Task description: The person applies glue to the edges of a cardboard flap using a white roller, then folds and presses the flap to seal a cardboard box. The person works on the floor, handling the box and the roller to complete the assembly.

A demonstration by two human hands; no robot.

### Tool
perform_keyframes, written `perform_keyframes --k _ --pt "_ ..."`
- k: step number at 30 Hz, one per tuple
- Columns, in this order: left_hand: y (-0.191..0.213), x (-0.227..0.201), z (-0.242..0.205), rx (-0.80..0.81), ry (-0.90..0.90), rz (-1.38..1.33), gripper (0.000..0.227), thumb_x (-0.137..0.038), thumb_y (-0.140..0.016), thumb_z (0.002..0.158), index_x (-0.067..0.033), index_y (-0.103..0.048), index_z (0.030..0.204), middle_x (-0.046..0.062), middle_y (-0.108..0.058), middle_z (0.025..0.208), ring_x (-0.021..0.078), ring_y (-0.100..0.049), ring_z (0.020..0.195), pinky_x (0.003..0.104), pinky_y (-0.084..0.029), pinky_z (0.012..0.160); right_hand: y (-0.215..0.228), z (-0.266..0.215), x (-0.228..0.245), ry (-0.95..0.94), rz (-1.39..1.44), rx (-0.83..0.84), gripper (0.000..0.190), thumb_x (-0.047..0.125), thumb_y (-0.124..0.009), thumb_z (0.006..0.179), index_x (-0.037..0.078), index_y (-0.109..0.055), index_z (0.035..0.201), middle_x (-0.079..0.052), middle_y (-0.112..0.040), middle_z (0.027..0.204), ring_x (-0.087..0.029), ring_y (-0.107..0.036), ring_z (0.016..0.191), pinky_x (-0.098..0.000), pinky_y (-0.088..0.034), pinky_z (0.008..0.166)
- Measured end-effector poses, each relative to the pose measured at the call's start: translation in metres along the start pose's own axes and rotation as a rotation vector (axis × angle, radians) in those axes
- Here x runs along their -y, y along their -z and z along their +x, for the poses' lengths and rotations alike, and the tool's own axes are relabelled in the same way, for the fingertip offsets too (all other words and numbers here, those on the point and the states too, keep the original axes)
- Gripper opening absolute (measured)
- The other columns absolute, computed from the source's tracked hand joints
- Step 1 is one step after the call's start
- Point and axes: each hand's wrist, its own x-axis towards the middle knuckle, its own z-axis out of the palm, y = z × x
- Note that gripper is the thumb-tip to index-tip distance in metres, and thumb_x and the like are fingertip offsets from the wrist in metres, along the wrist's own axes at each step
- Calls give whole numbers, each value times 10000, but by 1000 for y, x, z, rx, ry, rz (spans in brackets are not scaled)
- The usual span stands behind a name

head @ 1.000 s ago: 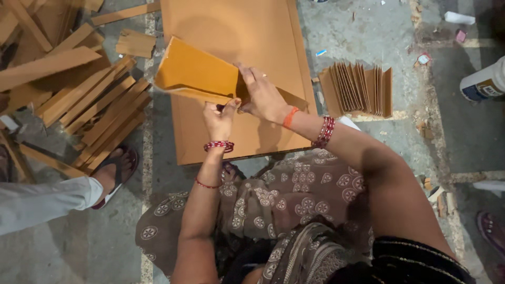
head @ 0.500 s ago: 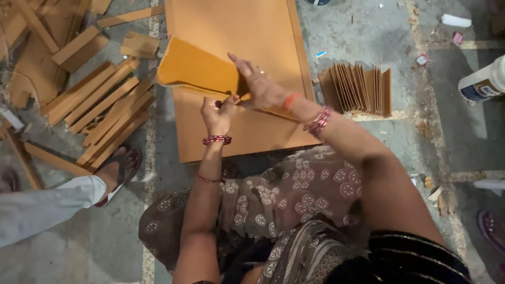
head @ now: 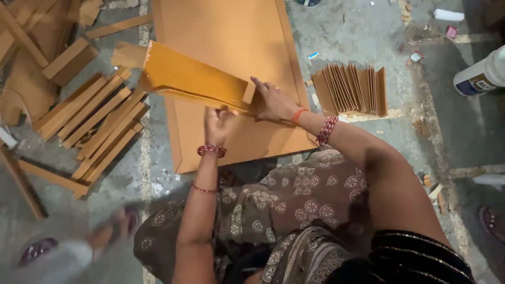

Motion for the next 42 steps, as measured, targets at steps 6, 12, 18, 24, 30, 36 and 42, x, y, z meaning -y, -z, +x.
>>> perform_keyframes --k 6,12,18,24,30,36,42 --pt "-57 9 -27 -49 50 521 326 -80 -851 820 29 -671 1069 104 -768 905 151 -733 808 283 -593 726 -10 -5 0 6 21 -156 1075 410 -930 683 -17 -377 1501 -267 -549 1323 -460 -538 1223 -499 -448 1044" --pt "-75 13 -14 -109 -132 493 286 -66 -834 830 27 -696 1063 80 -763 883 124 -725 784 271 -600 696 -25 -8 -10 -6 116 -316 656 364 -900 722 47 -584 1202 -190 -614 1204 -396 -583 1180 -467 -487 1030" --pt "-61 24 -6 -160 -93 556 216 -64 -834 843 18 -722 1009 85 -766 862 127 -712 751 275 -585 682 -36 3 -12 -5 87 -294 672 268 -877 749 90 -559 1314 -179 -615 1256 -401 -568 1237 -483 -462 1052" --pt "-25 34 0 -18 -66 451 250 -3 -808 862 13 -698 1086 89 -753 985 136 -700 862 282 -587 762 -10 9 -13 70 -51 -92 1349 431 -986 599 125 -118 1585 -284 -329 1529 -507 -329 1373 -595 -277 1125" --pt "-14 11 5 -79 -27 -107 280 40 -671 935 7 -644 1211 69 -702 1034 148 -682 876 324 -626 820 26 -15 -6 -31 -183 19 1470 458 -1014 508 175 -63 1594 -245 -340 1522 -478 -325 1397 -618 -229 1149" --pt "-49 -28 -2 63 -12 57 340 -5 -742 916 -9 -587 1219 24 -673 1089 105 -649 951 263 -548 831 40 -18 17 79 -22 -196 1385 361 -995 569 74 -146 1625 -256 -474 1411 -481 -466 1288 -523 -391 1111" --pt "-73 -40 -23 -32 -114 259 274 -31 -785 909 10 -639 1138 40 -722 1026 107 -662 915 254 -545 825 35 -23 47 86 80 -378 1136 337 -989 545 25 -384 1455 -239 -544 1301 -436 -531 1206 -515 -438 1006"
